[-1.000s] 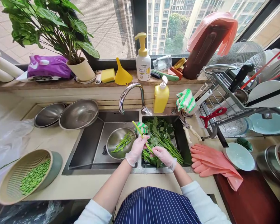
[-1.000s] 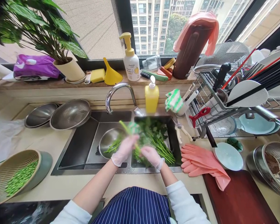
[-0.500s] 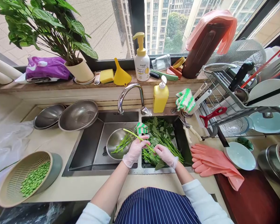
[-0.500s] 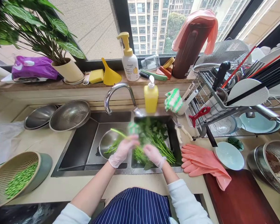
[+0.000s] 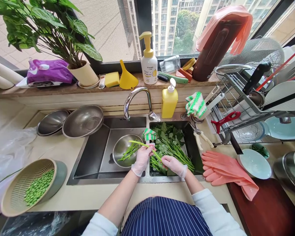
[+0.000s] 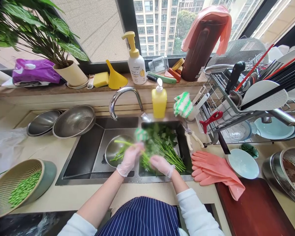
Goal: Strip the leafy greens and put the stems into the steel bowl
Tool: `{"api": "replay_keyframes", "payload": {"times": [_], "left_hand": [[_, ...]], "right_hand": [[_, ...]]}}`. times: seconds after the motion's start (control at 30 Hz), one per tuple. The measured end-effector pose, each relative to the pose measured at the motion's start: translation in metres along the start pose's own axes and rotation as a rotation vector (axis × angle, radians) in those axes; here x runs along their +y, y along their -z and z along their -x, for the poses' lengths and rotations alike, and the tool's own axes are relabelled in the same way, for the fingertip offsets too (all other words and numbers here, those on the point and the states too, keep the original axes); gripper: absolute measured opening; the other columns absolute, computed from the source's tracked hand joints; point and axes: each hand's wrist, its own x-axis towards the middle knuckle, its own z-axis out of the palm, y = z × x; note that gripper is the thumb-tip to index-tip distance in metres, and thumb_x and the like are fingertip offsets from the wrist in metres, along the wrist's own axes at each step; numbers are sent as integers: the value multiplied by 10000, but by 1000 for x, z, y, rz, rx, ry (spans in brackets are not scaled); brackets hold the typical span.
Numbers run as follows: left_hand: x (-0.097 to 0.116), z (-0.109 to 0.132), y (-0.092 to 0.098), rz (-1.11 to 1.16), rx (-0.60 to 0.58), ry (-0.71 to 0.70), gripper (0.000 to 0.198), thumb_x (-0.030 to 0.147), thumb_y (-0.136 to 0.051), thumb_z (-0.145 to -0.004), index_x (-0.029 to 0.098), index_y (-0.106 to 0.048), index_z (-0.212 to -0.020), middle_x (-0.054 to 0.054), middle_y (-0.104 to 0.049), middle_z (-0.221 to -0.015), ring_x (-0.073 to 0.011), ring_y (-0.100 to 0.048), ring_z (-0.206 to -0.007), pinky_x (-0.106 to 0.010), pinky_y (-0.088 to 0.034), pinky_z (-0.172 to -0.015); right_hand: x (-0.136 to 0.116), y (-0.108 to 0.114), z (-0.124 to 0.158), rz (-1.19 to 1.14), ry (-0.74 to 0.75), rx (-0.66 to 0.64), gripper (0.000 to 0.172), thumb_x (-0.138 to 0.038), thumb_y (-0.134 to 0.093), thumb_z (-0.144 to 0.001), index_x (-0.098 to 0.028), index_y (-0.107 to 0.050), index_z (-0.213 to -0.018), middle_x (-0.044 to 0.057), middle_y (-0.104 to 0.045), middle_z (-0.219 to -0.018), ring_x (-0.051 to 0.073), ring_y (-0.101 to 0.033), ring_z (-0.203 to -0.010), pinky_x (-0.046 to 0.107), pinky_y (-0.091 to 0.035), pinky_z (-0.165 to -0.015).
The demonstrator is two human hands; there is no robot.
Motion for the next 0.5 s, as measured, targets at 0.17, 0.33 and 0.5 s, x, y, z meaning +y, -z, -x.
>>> {"api": "replay_keyframes", "payload": {"times": [0.17, 0.33, 0.5], "left_hand": [[0, 5, -2, -137, 57, 1, 324, 361, -778, -625, 124, -726, -840, -67, -711, -773, -146, -643, -684, -247, -510, -633], [-4, 7, -6, -191, 114, -32, 265, 372, -779, -619, 130, -718, -708, -50, -694, -673, -131, -603, -599, -242, -489, -593], [1, 5, -4, -251, 159, -59, 231, 367, -752, -646, 145, -690, -641, -13, -645, -581, -112, -552, -534, -237, -454, -566]], "right_hand": [[6, -2, -10, 29, -13, 116, 227, -347, -524, -750, -194, -522, -584, -44, -497, -539, 94, -402, -517, 213, -331, -524], [13, -11, -28, -19, -62, 265, 287, -391, -370, -820, -208, -523, -660, -27, -478, -524, 120, -424, -488, 238, -364, -503], [13, -15, -29, -6, -43, 313, 323, -385, -303, -859, -204, -556, -771, 10, -550, -624, 147, -533, -579, 256, -422, -552]]}}
